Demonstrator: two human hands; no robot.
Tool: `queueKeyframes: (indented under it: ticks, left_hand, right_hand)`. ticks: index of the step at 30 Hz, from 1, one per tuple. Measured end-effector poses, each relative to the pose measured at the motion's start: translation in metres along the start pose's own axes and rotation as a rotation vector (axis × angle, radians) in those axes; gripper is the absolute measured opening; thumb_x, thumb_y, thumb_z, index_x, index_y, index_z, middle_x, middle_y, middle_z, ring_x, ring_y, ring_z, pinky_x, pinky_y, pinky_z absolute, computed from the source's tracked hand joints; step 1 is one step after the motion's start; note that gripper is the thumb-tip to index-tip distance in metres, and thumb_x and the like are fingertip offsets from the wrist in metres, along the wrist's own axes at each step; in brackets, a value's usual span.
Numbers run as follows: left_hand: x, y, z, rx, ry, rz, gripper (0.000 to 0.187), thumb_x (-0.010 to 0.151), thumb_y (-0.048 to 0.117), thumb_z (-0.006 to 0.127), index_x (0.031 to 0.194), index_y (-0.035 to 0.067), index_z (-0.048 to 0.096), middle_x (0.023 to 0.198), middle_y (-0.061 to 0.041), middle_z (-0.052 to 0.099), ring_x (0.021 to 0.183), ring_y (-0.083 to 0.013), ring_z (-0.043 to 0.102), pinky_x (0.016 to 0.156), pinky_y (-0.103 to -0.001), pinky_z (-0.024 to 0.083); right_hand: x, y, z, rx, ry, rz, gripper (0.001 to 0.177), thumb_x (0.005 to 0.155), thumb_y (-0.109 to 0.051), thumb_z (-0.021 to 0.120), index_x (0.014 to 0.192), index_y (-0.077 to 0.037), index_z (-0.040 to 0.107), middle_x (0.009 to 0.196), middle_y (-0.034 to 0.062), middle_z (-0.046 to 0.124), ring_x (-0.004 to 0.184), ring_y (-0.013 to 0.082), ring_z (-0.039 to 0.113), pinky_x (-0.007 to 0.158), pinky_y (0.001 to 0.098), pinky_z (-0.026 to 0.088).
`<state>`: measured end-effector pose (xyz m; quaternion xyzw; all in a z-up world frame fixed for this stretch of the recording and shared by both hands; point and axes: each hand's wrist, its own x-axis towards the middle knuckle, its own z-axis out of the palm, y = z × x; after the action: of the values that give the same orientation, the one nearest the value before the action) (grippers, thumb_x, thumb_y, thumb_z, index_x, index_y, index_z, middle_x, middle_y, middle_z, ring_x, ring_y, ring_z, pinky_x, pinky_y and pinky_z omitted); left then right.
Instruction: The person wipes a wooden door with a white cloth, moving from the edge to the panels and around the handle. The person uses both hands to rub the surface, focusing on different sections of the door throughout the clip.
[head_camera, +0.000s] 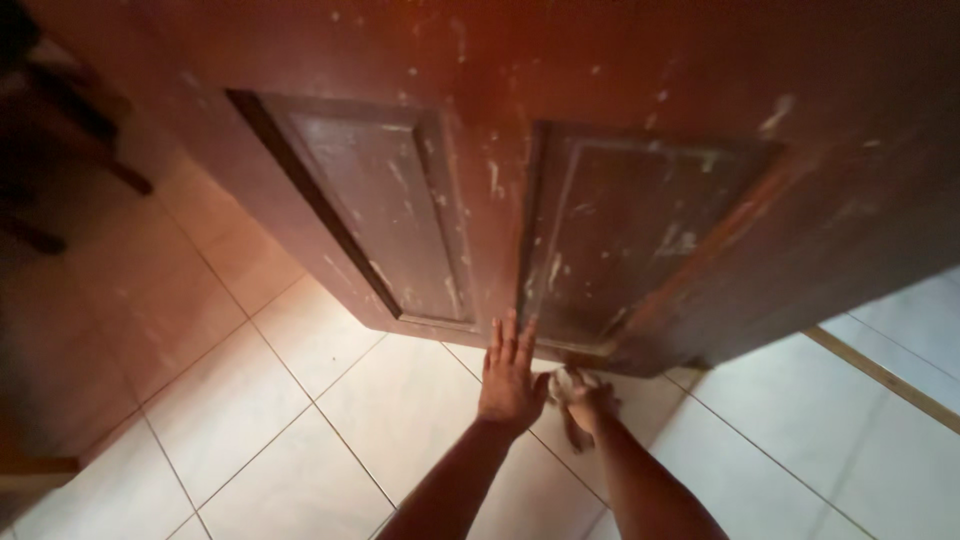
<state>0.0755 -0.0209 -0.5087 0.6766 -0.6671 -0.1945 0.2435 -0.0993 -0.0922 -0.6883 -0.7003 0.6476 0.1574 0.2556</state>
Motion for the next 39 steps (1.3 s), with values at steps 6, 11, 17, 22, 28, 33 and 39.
queueKeyframes:
  ticks: [6, 11, 17, 22, 28, 33, 39]
  left_hand:
    - [-0.007, -0.023, 0.009, -0.057, 0.084, 0.025, 0.091, 0.088, 0.018, 0.072, 0.162, 0.016, 0.019, 0.171, -0.018, 0.006, 0.156, -0.0458, 0.003, 0.122, -0.056, 0.020]
    - [-0.004, -0.026, 0.013, -0.028, -0.004, -0.045, 0.091, 0.090, 0.017, 0.070, 0.162, 0.017, 0.015, 0.170, -0.019, 0.001, 0.155, -0.0464, -0.002, 0.120, -0.058, 0.016]
    - [-0.001, -0.039, 0.028, -0.174, 0.107, 0.007, 0.087, 0.090, 0.018, 0.070, 0.160, 0.013, 0.019, 0.168, -0.022, 0.005, 0.154, -0.0498, 0.002, 0.122, -0.056, 0.020]
    - [0.016, -0.051, 0.047, -0.266, 0.187, -0.128, 0.075, 0.098, 0.028, 0.061, 0.160, 0.015, 0.022, 0.170, -0.018, 0.007, 0.153, -0.0492, 0.006, 0.122, -0.055, 0.021]
    - [0.039, -0.062, 0.050, -0.402, 0.436, -0.100, 0.066, 0.109, 0.036, 0.047, 0.163, 0.009, 0.021, 0.163, -0.023, 0.032, 0.151, -0.0412, 0.029, 0.119, -0.058, 0.030]
    - [0.049, -0.046, 0.050, -1.210, 0.173, -0.600, 0.050, 0.101, 0.036, 0.057, 0.144, 0.010, 0.053, 0.112, -0.019, 0.066, 0.083, -0.0274, 0.065, 0.072, -0.049, 0.056]
    - [0.050, -0.034, 0.030, -0.834, 0.570, -0.226, 0.043, 0.091, 0.033, 0.065, 0.124, 0.005, 0.061, 0.095, -0.015, 0.070, 0.084, -0.0246, 0.069, 0.075, -0.038, 0.059]
  right_hand:
    - [0.005, 0.017, 0.043, 0.128, 0.230, -0.100, 0.070, 0.098, -0.060, 0.050, 0.159, -0.037, 0.023, 0.167, 0.0016, 0.024, 0.151, 0.0298, 0.032, 0.121, 0.0495, 0.033]
    - [0.017, 0.026, 0.073, 0.040, 0.234, -0.123, 0.071, 0.098, -0.052, 0.053, 0.159, -0.037, 0.018, 0.168, 0.0062, 0.021, 0.151, 0.0314, 0.029, 0.120, 0.0520, 0.031]
    - [0.018, 0.005, 0.046, 0.127, -0.003, -0.200, 0.075, 0.099, -0.042, 0.057, 0.159, -0.038, 0.012, 0.168, 0.0118, 0.016, 0.152, 0.0333, 0.027, 0.120, 0.0550, 0.030]
    - [0.005, -0.036, -0.038, 1.012, -0.363, -0.071, 0.064, 0.096, -0.044, 0.060, 0.151, -0.014, 0.046, 0.148, 0.0215, 0.058, 0.133, 0.0384, 0.060, 0.110, 0.0555, 0.050]
    - [-0.003, -0.055, -0.114, 1.535, -0.429, -0.130, 0.044, 0.099, -0.046, 0.067, 0.113, -0.005, 0.063, 0.108, 0.0168, 0.069, 0.097, 0.0335, 0.065, 0.075, 0.0484, 0.059]
    - [-0.018, -0.066, -0.120, 1.587, -0.261, -0.234, 0.035, 0.090, -0.034, 0.067, 0.113, -0.008, 0.070, 0.104, 0.0116, 0.070, 0.091, 0.0252, 0.070, 0.066, 0.0415, 0.061]
    - [-0.057, -0.072, -0.135, 0.991, 0.142, -0.087, 0.044, 0.098, -0.045, 0.057, 0.132, -0.018, 0.062, 0.124, 0.0129, 0.070, 0.105, 0.0267, 0.070, 0.078, 0.0347, 0.059]
